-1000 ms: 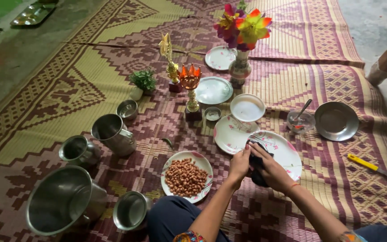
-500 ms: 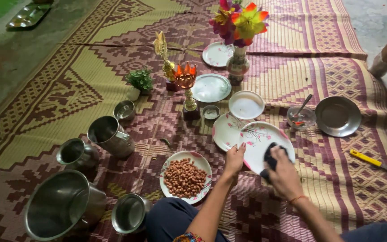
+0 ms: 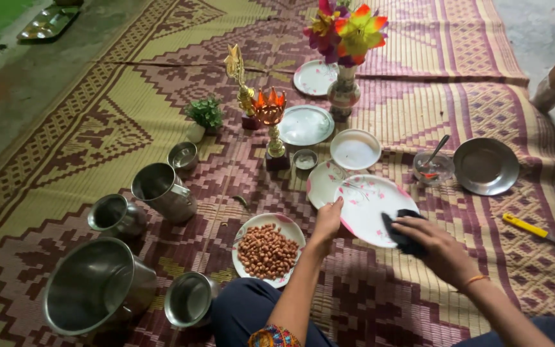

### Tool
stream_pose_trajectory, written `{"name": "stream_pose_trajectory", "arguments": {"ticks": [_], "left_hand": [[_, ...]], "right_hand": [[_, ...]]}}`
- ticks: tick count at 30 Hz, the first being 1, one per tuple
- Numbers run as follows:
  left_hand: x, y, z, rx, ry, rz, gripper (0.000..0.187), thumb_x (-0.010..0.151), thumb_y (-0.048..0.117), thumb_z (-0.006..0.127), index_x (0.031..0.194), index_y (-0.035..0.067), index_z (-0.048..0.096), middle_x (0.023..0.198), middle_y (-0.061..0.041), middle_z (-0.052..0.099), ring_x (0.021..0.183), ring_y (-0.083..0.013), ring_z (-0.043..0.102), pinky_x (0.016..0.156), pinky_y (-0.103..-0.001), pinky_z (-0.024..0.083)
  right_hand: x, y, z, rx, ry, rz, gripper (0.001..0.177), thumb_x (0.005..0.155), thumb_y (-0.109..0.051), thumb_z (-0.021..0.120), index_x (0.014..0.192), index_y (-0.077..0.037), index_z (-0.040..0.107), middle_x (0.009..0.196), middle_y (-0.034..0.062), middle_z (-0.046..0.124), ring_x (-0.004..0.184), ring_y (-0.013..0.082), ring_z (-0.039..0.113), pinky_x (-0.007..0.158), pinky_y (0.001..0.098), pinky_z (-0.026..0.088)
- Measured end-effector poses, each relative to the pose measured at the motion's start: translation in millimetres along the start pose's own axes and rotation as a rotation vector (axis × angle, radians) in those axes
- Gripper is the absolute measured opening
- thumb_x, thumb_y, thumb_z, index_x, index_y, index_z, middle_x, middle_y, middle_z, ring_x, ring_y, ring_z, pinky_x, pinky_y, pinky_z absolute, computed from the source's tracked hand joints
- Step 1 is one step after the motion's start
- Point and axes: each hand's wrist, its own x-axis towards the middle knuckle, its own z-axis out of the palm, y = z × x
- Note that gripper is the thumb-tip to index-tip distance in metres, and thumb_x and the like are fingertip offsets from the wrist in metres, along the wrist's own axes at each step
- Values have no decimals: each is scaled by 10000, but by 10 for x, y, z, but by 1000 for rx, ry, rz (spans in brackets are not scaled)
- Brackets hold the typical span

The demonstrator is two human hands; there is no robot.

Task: The person wipes metal spoons and plates with a dark cloth while sitting on a mat. They then place the cleaned items onto a nearby table where other dishes are arranged.

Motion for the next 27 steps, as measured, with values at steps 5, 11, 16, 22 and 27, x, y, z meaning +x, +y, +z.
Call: {"name": "stream_pose_trajectory", "arguments": {"ticks": [5,11,16,22,27], "left_hand": [[-194,194,169,55,-8,-124,420,1069,350,438,1209,8,637,1050,-109,750,904,-134,740,786,-263,580],[-189,-120,382,91,-95,-22,498,1116,422,490,1245,-23,671,947,-95,653,804,-168,590,682,-289,478],[-139,-280,210,-41,-51,-7,565,1101,490,368,1241,5,621,1005,-37,691,888,-114,652,754,-266,536],[-164,182,27,0,-135,-142,651,1111,498,293,1304,-40,605,1036,-128,701,912,-216,672,751,-349,544],[-328,448,53,-48,-241,-219,683,1077,515,220,1461,0,452,1232,-192,689,1149,-306,681,971,-460,571]], "right_hand": [[-112,144,-19,-76,21,104,555,739,-161,783,1278,-223,662,1362,46,657,1231,272,639,1078,423,525],[83,-567,373,35,22,242,662,719,-56,757,1353,-203,631,1302,40,674,1168,265,668,1016,375,558],[187,-986,421,117,78,220,742,646,-52,779,1362,-142,607,1288,86,671,1135,306,662,963,423,556],[-85,-636,243,1,186,-118,638,716,-199,823,1318,-133,622,1301,76,656,1160,270,654,985,413,519],[-206,-136,-89,-60,145,-134,548,720,-182,792,1250,-157,653,1300,68,665,1166,265,663,1023,405,570]]}}
